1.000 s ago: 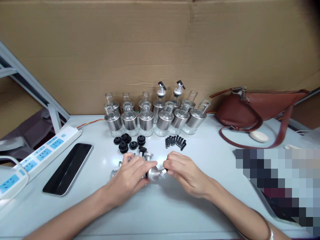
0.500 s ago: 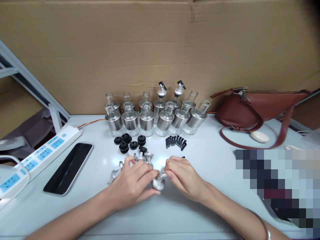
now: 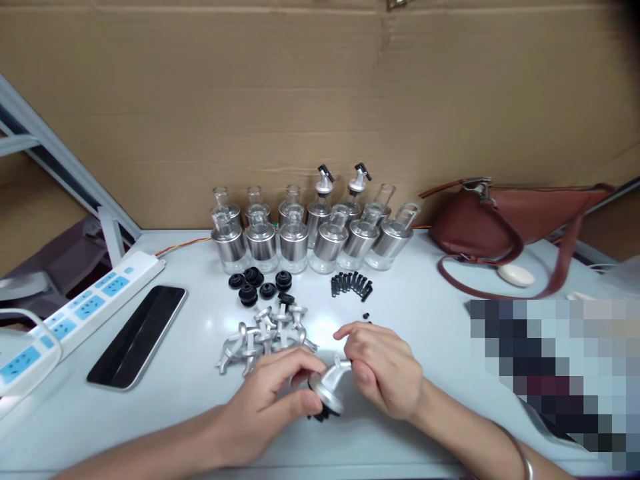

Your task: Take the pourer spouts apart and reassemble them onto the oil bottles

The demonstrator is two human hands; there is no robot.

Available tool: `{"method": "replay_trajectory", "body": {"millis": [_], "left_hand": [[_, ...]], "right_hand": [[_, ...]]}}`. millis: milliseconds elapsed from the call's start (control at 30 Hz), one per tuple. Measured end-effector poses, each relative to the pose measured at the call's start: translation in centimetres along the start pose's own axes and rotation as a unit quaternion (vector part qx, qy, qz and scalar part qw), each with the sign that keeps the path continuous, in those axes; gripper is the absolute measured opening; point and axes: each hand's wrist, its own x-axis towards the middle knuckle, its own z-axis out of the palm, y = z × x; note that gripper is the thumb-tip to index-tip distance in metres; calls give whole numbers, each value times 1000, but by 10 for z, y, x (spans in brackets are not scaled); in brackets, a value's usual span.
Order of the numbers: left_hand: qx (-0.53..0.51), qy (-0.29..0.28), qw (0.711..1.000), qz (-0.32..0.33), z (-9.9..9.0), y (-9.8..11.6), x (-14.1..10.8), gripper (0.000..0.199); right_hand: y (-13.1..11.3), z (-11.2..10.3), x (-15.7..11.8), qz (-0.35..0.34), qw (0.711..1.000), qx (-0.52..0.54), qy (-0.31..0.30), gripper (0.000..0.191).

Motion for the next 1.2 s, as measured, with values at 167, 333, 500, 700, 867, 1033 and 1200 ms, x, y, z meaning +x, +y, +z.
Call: {"method": "replay_trajectory", "body": {"millis": [167, 333, 500, 700, 867, 1033, 1200], "left_hand": [[-249, -28, 960, -127, 1, -5, -2, 49], [-180, -33, 981, -62, -5, -12, -6, 38], [-7, 17, 1000, -16, 1, -28, -14, 38], [35, 26, 999, -9, 2, -35, -14, 37], [43, 28, 999, 6, -1, -30, -12, 34], [50, 44, 997, 30, -3, -27, -10, 32], [55, 39, 997, 43, -3, -28, -11, 31]], "right_hand": [[2, -13, 2, 14, 999, -20, 40, 29], [33, -33, 6, 250, 962, 35, 107, 11], [65, -47, 2, 401, 912, 67, -47, 18], [65, -51, 0, 366, 907, 0, -211, 15], [71, -53, -6, 335, 903, -20, -269, 13], [75, -51, -9, 362, 876, -27, -317, 16], [73, -51, -8, 359, 870, -33, -336, 18]]}}
